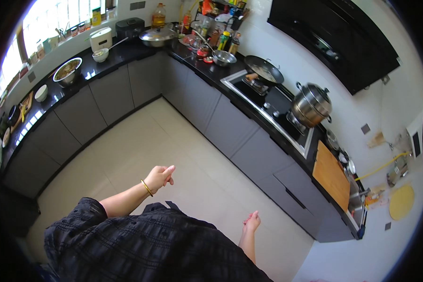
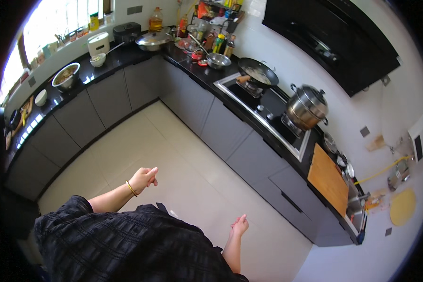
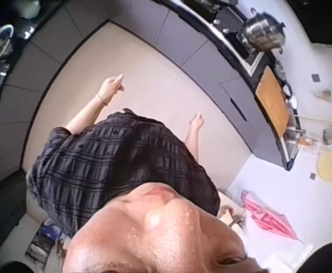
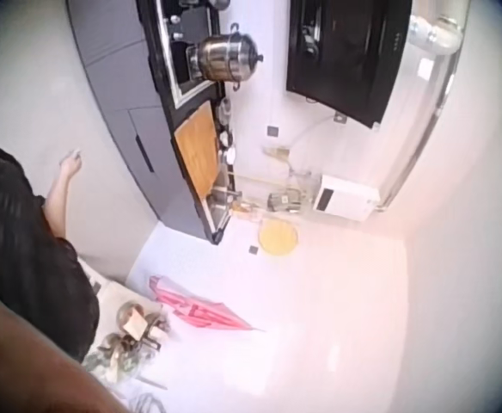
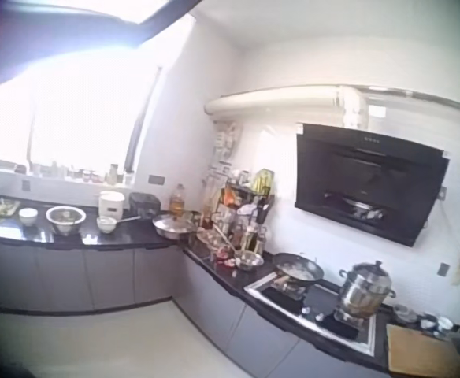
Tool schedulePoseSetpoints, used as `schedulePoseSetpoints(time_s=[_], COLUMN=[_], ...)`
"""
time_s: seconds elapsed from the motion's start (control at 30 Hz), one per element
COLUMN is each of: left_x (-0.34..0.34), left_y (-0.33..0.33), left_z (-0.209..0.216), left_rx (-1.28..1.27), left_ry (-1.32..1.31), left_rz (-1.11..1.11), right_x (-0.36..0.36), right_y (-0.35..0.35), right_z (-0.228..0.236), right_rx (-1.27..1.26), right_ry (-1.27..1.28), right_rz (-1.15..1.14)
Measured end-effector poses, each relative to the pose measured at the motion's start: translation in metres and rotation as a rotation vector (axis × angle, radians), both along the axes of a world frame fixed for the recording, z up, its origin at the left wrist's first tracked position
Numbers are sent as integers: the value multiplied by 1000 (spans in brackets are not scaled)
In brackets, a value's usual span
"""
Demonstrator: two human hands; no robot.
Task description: The person uses a strainer to scoop pieces of meat from a wok of boiling water and transfers them into a metal bowl. After removing the meat, the person moves to the sink and washes the strainer under running water.
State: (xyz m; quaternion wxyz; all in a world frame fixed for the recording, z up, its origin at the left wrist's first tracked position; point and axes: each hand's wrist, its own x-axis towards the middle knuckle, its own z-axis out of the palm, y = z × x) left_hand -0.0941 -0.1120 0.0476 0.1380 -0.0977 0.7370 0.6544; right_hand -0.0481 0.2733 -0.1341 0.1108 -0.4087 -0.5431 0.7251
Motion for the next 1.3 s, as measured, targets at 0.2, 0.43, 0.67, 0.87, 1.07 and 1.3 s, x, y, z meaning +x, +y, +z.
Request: schedulePoseSetpoints(time_s=[0.2,0.43,0.67,0.87,1.07,1.3], left_x=[-75,-205,-369,-487,-663,-905], left_y=[15,5,-4,-16,-77,-127], left_z=[-36,-30,6,5,29,59], left_rx=[358,199,219,52,-581,-1243], left_ry=[30,32,95,148,679,884], left_rz=[-141,55,225,232,51,-121], right_x=[-106,-292,-503,-596,-628,-614], right_y=[1,10,-11,-22,-24,-57], right_z=[89,101,161,164,148,173], right_rx=[-28,-165,-168,-220,-192,24], right_ry=[35,281,289,269,388,406], right_rz=[184,445,522,530,437,100])
